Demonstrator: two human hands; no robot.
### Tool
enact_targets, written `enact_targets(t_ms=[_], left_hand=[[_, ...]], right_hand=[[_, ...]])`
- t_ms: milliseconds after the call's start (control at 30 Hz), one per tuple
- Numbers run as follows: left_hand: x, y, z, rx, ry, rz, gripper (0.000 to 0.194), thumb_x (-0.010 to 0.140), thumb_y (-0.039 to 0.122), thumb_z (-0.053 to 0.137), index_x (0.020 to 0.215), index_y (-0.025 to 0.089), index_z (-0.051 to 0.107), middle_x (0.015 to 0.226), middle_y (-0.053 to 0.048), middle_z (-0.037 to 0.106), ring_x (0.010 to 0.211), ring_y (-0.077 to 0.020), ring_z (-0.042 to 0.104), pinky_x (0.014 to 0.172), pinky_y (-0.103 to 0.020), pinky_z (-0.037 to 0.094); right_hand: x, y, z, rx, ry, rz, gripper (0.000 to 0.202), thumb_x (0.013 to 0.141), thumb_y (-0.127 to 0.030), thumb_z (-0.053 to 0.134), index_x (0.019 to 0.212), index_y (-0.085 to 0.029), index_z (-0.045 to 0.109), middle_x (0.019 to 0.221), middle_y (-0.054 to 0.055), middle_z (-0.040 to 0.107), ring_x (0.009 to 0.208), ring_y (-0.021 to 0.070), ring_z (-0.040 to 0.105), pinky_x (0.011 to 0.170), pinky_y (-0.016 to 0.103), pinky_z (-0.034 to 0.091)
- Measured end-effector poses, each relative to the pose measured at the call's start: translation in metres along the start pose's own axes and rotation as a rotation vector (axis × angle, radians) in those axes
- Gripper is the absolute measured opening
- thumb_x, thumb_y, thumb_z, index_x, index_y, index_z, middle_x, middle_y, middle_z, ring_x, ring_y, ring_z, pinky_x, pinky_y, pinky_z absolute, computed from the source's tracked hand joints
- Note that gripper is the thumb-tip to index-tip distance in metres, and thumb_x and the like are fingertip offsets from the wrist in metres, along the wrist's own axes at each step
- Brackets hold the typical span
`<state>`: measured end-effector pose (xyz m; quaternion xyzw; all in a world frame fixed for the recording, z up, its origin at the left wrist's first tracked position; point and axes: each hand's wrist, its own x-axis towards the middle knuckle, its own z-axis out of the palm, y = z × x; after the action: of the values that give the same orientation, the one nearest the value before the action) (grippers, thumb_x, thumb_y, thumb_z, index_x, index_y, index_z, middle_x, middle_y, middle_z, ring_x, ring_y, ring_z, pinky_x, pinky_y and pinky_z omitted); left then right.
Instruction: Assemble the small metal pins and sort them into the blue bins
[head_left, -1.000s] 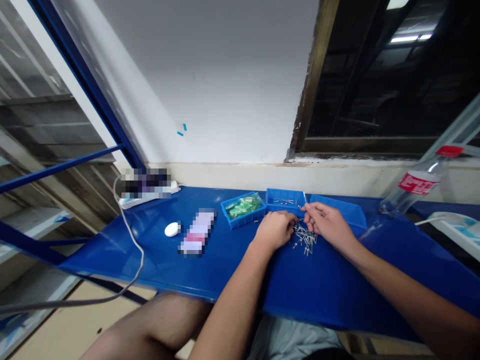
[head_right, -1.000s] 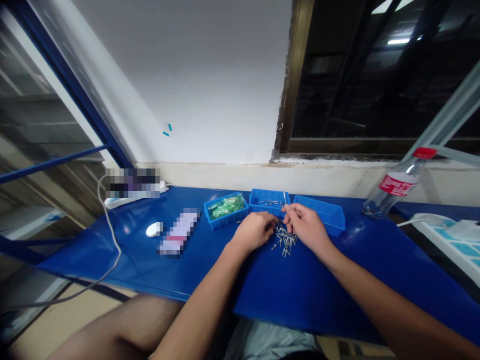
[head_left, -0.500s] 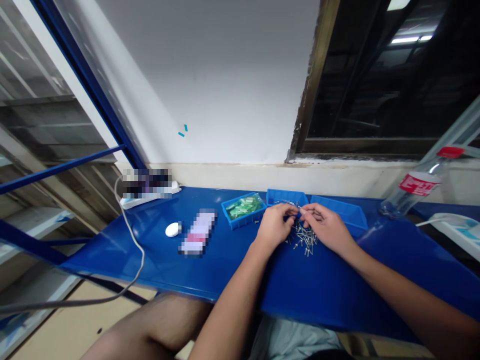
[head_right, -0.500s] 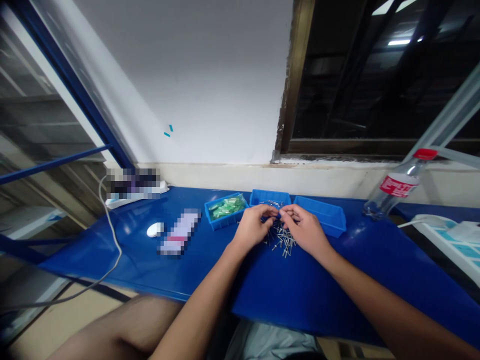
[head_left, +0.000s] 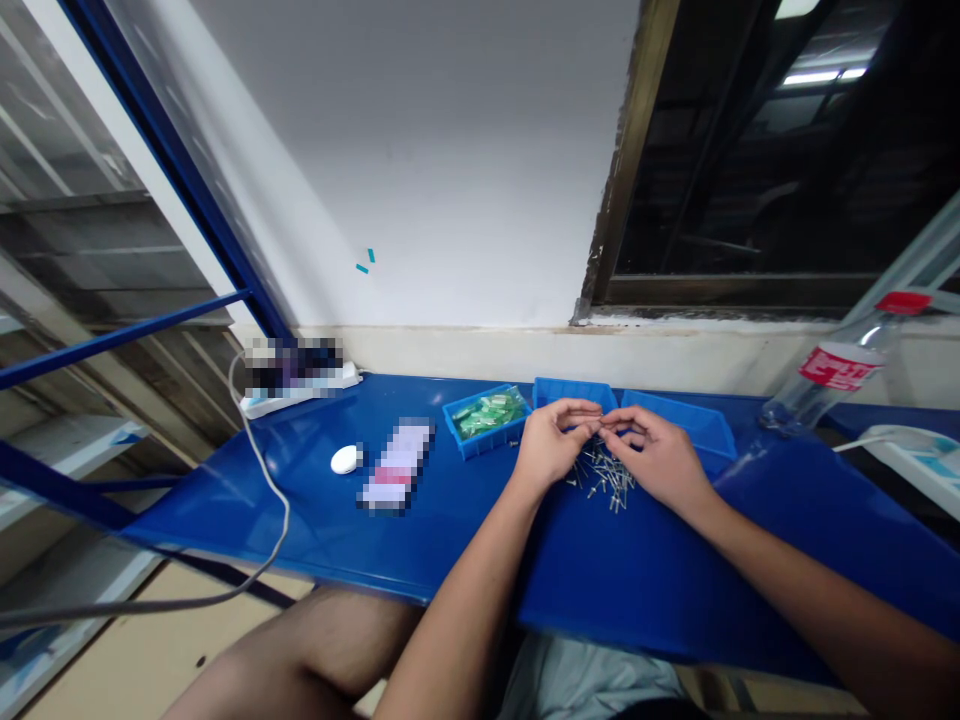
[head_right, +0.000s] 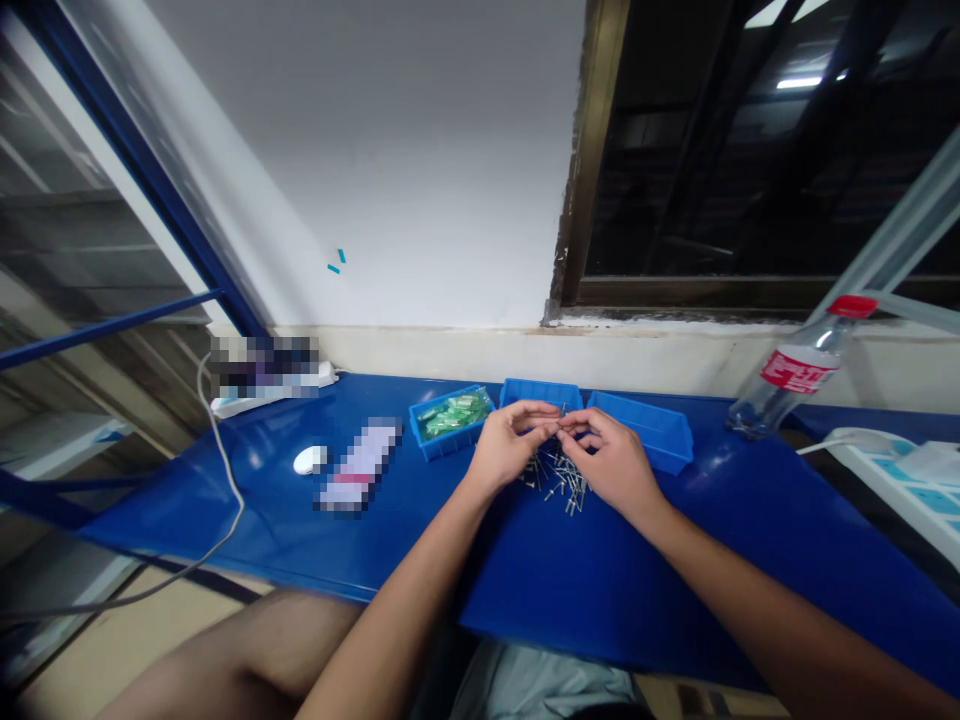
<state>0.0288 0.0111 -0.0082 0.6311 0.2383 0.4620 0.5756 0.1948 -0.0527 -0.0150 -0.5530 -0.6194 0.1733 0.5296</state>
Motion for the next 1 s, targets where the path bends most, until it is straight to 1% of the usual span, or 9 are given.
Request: enact_targets(t_ms=[167,233,367,467,533,667,733,833,1000], left_hand=[[0.000,-0.001,0.001,-0.072,-0.035,-0.020,0.024,0.089,0.017,0.076,0.112,0.012,0.073,0.115,-0.015,0.079,0.108,-0.0238,0.076,0.104,-0.042,0.059],[-0.001,0.001,0.001,-0.002,-0.008,-0.007,0.026,0.089,0.022,0.077,0.112,0.012,0.074,0.114,-0.015,0.079,0.107,-0.0249,0.077,0.103,-0.041,0.060],[-0.006,0.011,0.000,0.242,0.044,0.004,0.034,0.089,0.038,0.078,0.112,0.013,0.078,0.106,-0.012,0.082,0.099,-0.0259,0.079,0.094,-0.037,0.063],[-0.010,0.019,-0.002,0.375,-0.033,0.009,0.036,0.093,0.046,0.072,0.108,0.015,0.082,0.103,-0.009,0.083,0.095,-0.0265,0.079,0.088,-0.034,0.063],[-0.011,0.021,-0.003,0.427,-0.057,0.018,0.032,0.095,0.042,0.069,0.110,0.016,0.082,0.105,-0.007,0.083,0.097,-0.0266,0.079,0.088,-0.034,0.063],[-0.009,0.016,-0.005,0.493,-0.001,-0.006,0.027,0.094,0.023,0.068,0.116,0.015,0.081,0.108,-0.009,0.082,0.097,-0.0244,0.080,0.093,-0.034,0.063],[-0.007,0.012,-0.006,0.530,-0.002,0.003,0.027,0.093,0.020,0.068,0.116,0.015,0.081,0.109,-0.010,0.082,0.098,-0.0237,0.080,0.094,-0.034,0.063],[-0.007,0.007,-0.008,0.584,-0.050,0.049,0.024,0.092,0.019,0.069,0.112,0.018,0.082,0.106,-0.008,0.083,0.097,-0.0231,0.080,0.093,-0.034,0.063],[-0.006,0.001,-0.008,0.594,-0.050,0.079,0.026,0.089,0.011,0.067,0.111,0.018,0.080,0.100,-0.006,0.083,0.092,-0.0200,0.079,0.090,-0.032,0.064]], right_hand=[[0.001,-0.003,0.001,-0.024,0.034,-0.007,0.023,0.089,-0.035,0.070,0.106,-0.020,0.068,0.095,0.009,0.071,0.077,0.0199,0.068,0.070,0.034,0.061],[0.002,-0.001,0.000,-0.044,0.033,-0.026,0.022,0.091,-0.035,0.068,0.107,-0.020,0.070,0.099,0.010,0.070,0.079,0.0199,0.067,0.071,0.034,0.061],[0.003,0.004,-0.002,-0.016,0.022,-0.049,0.023,0.093,-0.040,0.068,0.103,-0.020,0.072,0.104,0.011,0.072,0.081,0.0202,0.069,0.072,0.034,0.062],[0.002,0.003,-0.002,0.044,0.009,-0.041,0.022,0.092,-0.039,0.069,0.104,-0.020,0.071,0.101,0.009,0.073,0.079,0.0193,0.071,0.070,0.032,0.062],[0.002,0.001,-0.002,0.036,-0.013,-0.057,0.021,0.092,-0.038,0.069,0.104,-0.021,0.071,0.105,0.009,0.073,0.078,0.0186,0.071,0.071,0.032,0.063],[0.002,-0.001,-0.002,-0.034,-0.025,-0.112,0.019,0.095,-0.039,0.065,0.098,-0.023,0.074,0.107,0.009,0.074,0.087,0.0221,0.073,0.079,0.036,0.064],[0.003,0.001,-0.001,-0.033,-0.010,-0.072,0.022,0.096,-0.042,0.065,0.100,-0.023,0.074,0.105,0.009,0.075,0.085,0.0224,0.073,0.079,0.037,0.064],[0.002,0.006,0.000,0.011,0.000,0.022,0.029,0.093,-0.048,0.069,0.105,-0.021,0.072,0.102,0.009,0.076,0.078,0.0212,0.073,0.075,0.036,0.064],[0.003,0.012,0.002,0.028,-0.044,0.047,0.031,0.088,-0.049,0.073,0.099,-0.020,0.070,0.096,0.010,0.076,0.078,0.0214,0.072,0.073,0.035,0.062]])
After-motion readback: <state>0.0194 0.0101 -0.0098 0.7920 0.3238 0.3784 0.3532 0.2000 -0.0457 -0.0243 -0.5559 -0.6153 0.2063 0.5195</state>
